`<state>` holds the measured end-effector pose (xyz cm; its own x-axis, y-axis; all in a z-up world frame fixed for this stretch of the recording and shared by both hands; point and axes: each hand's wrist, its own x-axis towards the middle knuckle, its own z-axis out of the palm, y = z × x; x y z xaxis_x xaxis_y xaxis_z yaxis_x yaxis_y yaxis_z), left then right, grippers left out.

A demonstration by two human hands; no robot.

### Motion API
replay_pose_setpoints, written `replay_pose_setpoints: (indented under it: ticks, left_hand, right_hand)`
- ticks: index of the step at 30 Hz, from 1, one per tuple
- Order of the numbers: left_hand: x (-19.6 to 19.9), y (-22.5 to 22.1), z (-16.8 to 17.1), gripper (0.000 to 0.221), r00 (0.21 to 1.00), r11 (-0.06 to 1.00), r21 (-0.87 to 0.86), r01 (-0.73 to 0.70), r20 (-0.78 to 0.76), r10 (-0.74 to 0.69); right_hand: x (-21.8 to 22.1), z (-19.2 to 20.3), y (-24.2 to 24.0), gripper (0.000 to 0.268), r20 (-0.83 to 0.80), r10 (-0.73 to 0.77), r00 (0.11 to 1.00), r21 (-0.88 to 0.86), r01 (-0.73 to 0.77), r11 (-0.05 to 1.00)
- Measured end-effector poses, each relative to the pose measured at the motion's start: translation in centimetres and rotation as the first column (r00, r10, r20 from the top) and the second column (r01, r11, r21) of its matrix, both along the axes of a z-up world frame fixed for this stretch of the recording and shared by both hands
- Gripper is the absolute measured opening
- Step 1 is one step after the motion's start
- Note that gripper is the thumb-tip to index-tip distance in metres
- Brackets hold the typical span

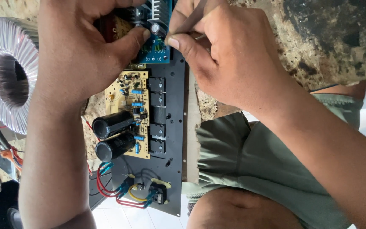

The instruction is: Attaching a small blue circuit board to a larger electronic assembly on a workbench.

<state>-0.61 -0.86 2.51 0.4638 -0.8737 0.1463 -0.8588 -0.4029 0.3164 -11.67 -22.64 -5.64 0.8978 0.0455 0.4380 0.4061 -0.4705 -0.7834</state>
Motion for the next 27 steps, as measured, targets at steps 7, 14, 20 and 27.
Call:
replay_pose_setpoints:
  ticks: [7, 14, 20, 27]
  left_hand:
    - [-0.9, -1.2, 0.7, 0.014, 0.976, 0.988, 0.035, -0.151, -0.155, 0.155]
    - [-0.4, -0.5, 0.0, 0.024, 0.995, 0.996, -0.025, -0.080, -0.055, 0.079]
    - [-0.2, -0.4, -0.1, 0.025, 0.998, 0.997, -0.057, -0.060, -0.032, 0.058]
    - [0.1, -0.1, -0.5, 0.024, 0.999, 0.998, -0.055, -0.041, 0.020, 0.043]
  right_hand:
    - [-0.7, 1.0, 0.2, 0.011, -0.071, -0.027, 0.997, 0.099, 0.034, 0.995]
    - [-0.3, 0.3, 0.3, 0.010, -0.015, 0.020, 1.000, -0.006, -0.020, 1.000]
    - [-0.2, -0.1, 0.3, 0.010, -0.001, -0.010, 1.000, -0.055, 0.009, 0.998]
    - [-0.1, -0.1, 0.5, 0.008, 0.032, -0.021, 0.999, -0.098, 0.024, 0.995]
